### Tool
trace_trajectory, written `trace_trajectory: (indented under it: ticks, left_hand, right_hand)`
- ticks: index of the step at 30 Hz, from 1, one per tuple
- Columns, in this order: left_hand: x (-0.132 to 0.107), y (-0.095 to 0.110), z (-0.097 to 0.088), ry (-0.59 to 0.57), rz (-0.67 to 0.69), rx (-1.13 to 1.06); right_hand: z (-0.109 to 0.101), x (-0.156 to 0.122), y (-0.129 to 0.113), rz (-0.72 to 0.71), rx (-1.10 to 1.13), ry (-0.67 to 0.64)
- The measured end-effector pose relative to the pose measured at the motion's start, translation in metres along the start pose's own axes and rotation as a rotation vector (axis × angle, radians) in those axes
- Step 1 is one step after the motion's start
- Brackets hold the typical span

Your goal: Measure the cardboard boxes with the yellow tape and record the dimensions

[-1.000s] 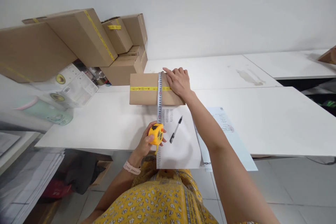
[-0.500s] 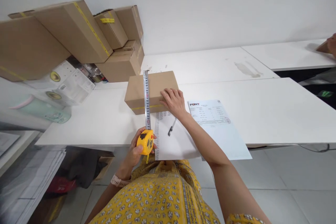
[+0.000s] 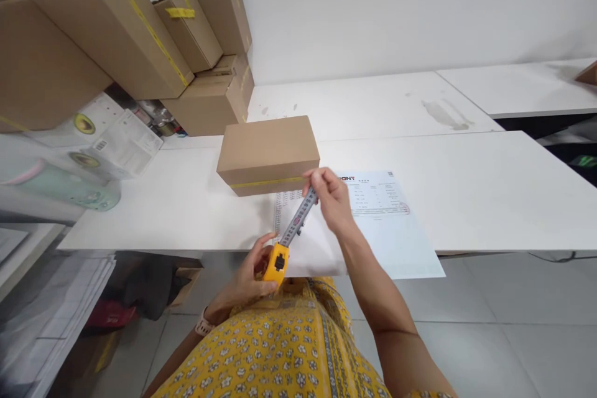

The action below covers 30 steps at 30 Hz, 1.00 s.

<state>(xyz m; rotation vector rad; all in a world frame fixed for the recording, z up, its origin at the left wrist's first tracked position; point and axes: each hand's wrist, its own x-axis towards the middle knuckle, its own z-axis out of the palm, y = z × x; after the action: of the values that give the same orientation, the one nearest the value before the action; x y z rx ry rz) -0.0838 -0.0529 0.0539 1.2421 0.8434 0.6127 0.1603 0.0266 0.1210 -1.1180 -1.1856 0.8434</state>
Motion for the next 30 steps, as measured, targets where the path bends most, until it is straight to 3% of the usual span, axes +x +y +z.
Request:
trace_trajectory:
  ticks: [5, 8, 11, 15, 18, 20, 25, 27, 30]
  left_hand:
    - [0.008, 0.007, 0.003, 0.165, 0.161, 0.060]
    - [0.009, 0.022, -0.007, 0.269, 0.272, 0.208]
    - [0.018, 0.047, -0.029, 0.439, 0.487, 0.418]
    - [0.052, 0.096, -0.068, 0.691, 0.773, 0.751]
    - [0.091, 0.129, -0.095, 0.732, 0.776, 0.940]
    - [0.119, 0.140, -0.109, 0.729, 0.741, 1.025]
    - [0.162, 0.138, -0.126, 0.653, 0.594, 1.149]
    - [0.162, 0.129, -0.121, 0.715, 0.611, 1.181]
    - [0.142, 0.099, -0.101, 0.805, 0.750, 1.185]
  right_hand:
    - [0.022, -0.055, 0.015, -0.090, -0.293, -0.148]
    - [0.020, -0.059, 0.039, -0.017, -0.516, -0.011]
    - [0.013, -0.049, 0.068, 0.180, -0.712, 0.092]
    - [0.015, -0.037, 0.092, 0.282, -0.973, -0.014]
    - [0.019, -0.032, 0.091, 0.294, -1.098, -0.116]
    - [0.020, -0.029, 0.086, 0.308, -1.148, -0.173]
    - [0.013, -0.028, 0.076, 0.339, -1.234, -0.244]
    - [0.008, -0.030, 0.075, 0.348, -1.233, -0.252]
    - [-0.003, -0.037, 0.076, 0.315, -1.224, -0.261]
